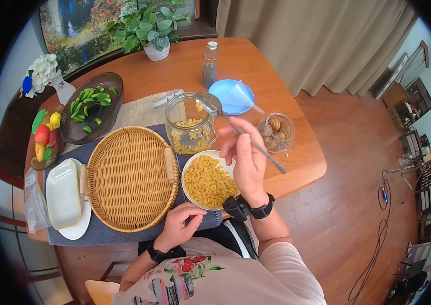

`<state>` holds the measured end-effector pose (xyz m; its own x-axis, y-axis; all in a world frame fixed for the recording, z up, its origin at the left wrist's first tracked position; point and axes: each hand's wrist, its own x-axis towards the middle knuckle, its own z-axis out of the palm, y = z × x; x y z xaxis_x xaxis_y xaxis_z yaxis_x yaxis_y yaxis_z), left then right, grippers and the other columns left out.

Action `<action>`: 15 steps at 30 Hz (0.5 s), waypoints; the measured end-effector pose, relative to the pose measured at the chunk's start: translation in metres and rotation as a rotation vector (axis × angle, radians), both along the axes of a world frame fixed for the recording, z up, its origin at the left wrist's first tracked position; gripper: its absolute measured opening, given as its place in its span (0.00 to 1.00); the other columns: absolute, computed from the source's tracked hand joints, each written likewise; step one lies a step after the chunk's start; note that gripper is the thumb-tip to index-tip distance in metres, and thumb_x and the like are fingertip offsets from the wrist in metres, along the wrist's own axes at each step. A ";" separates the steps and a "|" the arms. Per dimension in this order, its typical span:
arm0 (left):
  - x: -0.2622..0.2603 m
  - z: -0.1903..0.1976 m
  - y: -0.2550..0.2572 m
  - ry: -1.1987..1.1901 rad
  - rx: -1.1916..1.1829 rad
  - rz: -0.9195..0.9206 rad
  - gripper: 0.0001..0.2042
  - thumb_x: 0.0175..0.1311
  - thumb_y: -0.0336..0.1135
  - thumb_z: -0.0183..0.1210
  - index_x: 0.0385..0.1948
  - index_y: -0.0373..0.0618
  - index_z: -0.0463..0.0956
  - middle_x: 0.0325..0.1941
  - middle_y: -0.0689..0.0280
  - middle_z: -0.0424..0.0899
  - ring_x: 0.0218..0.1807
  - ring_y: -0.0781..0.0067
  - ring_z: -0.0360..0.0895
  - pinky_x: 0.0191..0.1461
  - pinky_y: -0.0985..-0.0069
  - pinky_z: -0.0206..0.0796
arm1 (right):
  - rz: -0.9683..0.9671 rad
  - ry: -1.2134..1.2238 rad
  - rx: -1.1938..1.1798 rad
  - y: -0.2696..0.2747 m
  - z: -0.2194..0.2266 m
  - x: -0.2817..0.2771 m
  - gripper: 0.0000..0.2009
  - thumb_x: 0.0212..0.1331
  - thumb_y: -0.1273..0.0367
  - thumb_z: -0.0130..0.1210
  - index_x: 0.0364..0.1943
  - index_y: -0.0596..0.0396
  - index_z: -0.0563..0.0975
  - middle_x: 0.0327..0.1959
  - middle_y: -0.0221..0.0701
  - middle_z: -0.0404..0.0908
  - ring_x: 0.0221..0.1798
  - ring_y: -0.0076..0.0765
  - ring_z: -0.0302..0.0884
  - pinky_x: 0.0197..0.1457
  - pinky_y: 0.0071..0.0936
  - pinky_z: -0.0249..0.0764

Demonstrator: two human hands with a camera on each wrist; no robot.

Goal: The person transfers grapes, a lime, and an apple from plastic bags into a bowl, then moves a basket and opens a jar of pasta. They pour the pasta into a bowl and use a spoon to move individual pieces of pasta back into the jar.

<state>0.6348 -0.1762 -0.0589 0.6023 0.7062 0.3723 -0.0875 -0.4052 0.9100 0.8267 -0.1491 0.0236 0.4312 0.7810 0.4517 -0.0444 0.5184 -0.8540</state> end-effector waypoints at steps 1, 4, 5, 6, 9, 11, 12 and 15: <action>0.000 0.000 0.000 -0.006 0.001 0.001 0.06 0.53 0.21 0.55 0.33 0.38 0.75 0.30 0.62 0.77 0.28 0.73 0.74 0.32 0.81 0.67 | -0.002 -0.044 -0.012 -0.001 -0.001 -0.002 0.17 0.66 0.61 0.36 0.51 0.58 0.66 0.37 0.34 0.75 0.24 0.17 0.68 0.22 0.11 0.61; 0.000 -0.001 -0.001 -0.013 0.000 0.001 0.06 0.53 0.21 0.55 0.33 0.38 0.75 0.30 0.62 0.77 0.28 0.73 0.74 0.32 0.81 0.67 | -0.021 -0.072 -0.024 -0.007 -0.004 -0.002 0.17 0.66 0.61 0.36 0.50 0.59 0.67 0.36 0.34 0.75 0.23 0.18 0.67 0.22 0.12 0.62; 0.000 -0.001 -0.001 -0.016 -0.002 -0.001 0.06 0.53 0.21 0.55 0.33 0.38 0.75 0.30 0.62 0.77 0.28 0.73 0.74 0.32 0.81 0.67 | -0.032 -0.041 0.003 -0.011 -0.007 0.002 0.17 0.66 0.61 0.36 0.49 0.59 0.67 0.36 0.34 0.75 0.23 0.18 0.67 0.22 0.13 0.62; 0.000 -0.002 -0.001 -0.013 -0.001 -0.003 0.06 0.53 0.21 0.55 0.33 0.38 0.75 0.30 0.62 0.77 0.28 0.73 0.74 0.32 0.81 0.67 | -0.043 -0.009 0.030 -0.015 -0.009 0.005 0.17 0.66 0.61 0.36 0.48 0.59 0.68 0.35 0.34 0.75 0.23 0.19 0.67 0.22 0.14 0.62; 0.000 -0.001 0.000 -0.016 0.002 -0.006 0.06 0.53 0.21 0.55 0.33 0.38 0.75 0.29 0.62 0.77 0.28 0.73 0.74 0.32 0.81 0.66 | -0.086 0.011 0.016 -0.030 -0.014 0.014 0.16 0.66 0.60 0.36 0.42 0.59 0.69 0.26 0.32 0.73 0.21 0.20 0.67 0.22 0.15 0.62; -0.001 -0.001 0.000 -0.019 0.003 -0.006 0.06 0.53 0.21 0.55 0.33 0.38 0.75 0.29 0.62 0.77 0.28 0.73 0.74 0.32 0.81 0.66 | -0.133 -0.013 -0.034 -0.038 -0.021 0.020 0.16 0.66 0.60 0.36 0.39 0.59 0.69 0.19 0.29 0.71 0.20 0.20 0.66 0.22 0.15 0.61; -0.001 -0.001 0.000 -0.014 0.002 -0.007 0.06 0.53 0.21 0.55 0.33 0.38 0.75 0.29 0.62 0.77 0.28 0.73 0.74 0.32 0.81 0.66 | -0.133 -0.013 -0.036 -0.041 -0.027 0.024 0.16 0.66 0.60 0.36 0.39 0.59 0.69 0.19 0.29 0.71 0.20 0.20 0.66 0.22 0.15 0.61; -0.001 -0.001 0.000 -0.013 0.012 -0.006 0.06 0.53 0.21 0.55 0.33 0.38 0.75 0.29 0.62 0.77 0.28 0.74 0.74 0.32 0.81 0.66 | -0.166 -0.104 -0.130 -0.050 -0.044 0.033 0.15 0.66 0.61 0.37 0.38 0.58 0.70 0.19 0.28 0.71 0.19 0.20 0.65 0.22 0.15 0.60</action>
